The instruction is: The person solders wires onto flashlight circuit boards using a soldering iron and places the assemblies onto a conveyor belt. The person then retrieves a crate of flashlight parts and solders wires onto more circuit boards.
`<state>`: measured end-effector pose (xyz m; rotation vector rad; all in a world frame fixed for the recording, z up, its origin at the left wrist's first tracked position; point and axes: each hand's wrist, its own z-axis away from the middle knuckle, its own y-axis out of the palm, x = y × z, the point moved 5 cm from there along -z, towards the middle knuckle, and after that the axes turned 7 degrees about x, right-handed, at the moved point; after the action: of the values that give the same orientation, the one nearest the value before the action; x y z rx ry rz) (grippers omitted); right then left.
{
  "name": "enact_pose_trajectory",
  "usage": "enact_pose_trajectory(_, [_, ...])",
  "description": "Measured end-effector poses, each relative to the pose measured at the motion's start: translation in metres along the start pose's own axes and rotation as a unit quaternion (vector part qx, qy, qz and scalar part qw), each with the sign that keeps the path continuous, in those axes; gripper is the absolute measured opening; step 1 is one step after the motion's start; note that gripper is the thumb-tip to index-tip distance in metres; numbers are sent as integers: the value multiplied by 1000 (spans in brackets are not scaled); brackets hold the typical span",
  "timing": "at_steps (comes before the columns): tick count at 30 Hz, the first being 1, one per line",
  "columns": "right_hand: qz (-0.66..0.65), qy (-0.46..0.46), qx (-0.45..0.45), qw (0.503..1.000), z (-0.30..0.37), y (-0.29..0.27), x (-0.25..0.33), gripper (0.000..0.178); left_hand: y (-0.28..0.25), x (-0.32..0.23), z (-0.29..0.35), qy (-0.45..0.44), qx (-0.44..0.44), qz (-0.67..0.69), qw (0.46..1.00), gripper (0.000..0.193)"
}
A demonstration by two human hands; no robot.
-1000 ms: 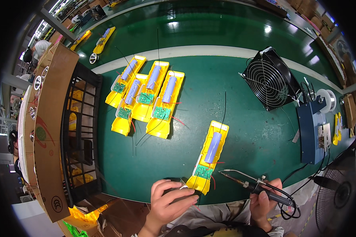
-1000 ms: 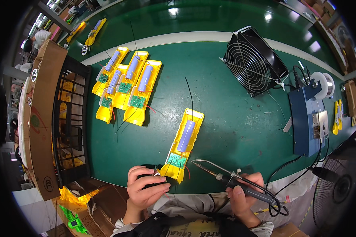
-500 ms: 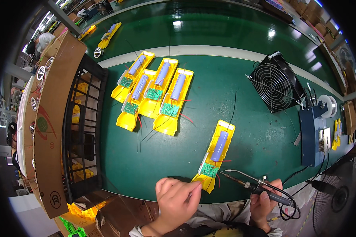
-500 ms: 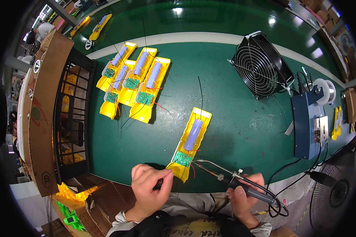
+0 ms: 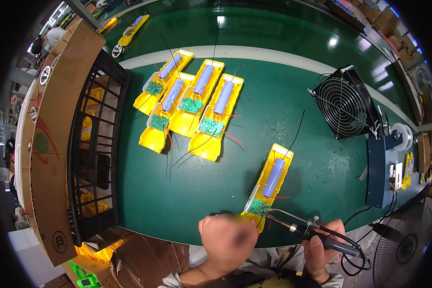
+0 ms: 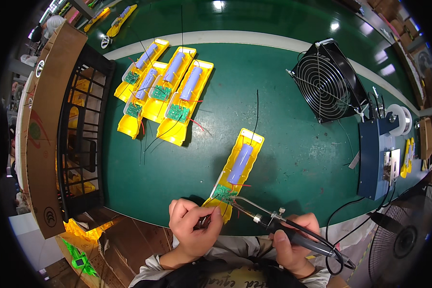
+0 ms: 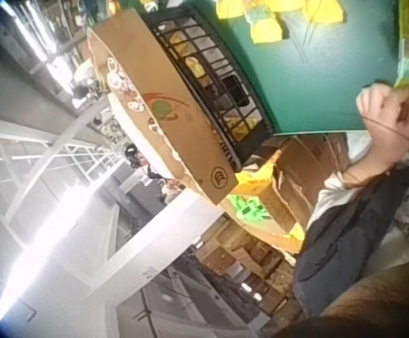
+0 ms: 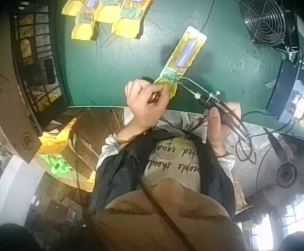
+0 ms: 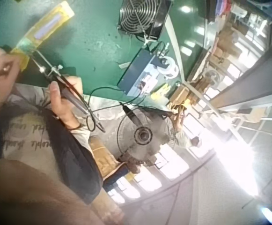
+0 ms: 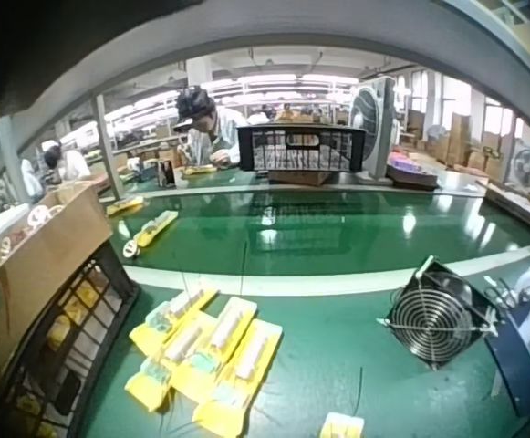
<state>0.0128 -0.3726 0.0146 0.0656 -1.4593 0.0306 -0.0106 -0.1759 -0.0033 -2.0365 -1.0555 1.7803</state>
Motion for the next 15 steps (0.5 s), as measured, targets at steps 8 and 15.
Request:
enact_pose_trajectory(8, [-5,4,-7,1000,-1,3,-1,29,1,-1,0,-3,5,7,1000,15])
enact_pose_trajectory(15, [-1,3,-10,1000,-3,2,-1,30,2,-2,-1,5,0,10,1000,15])
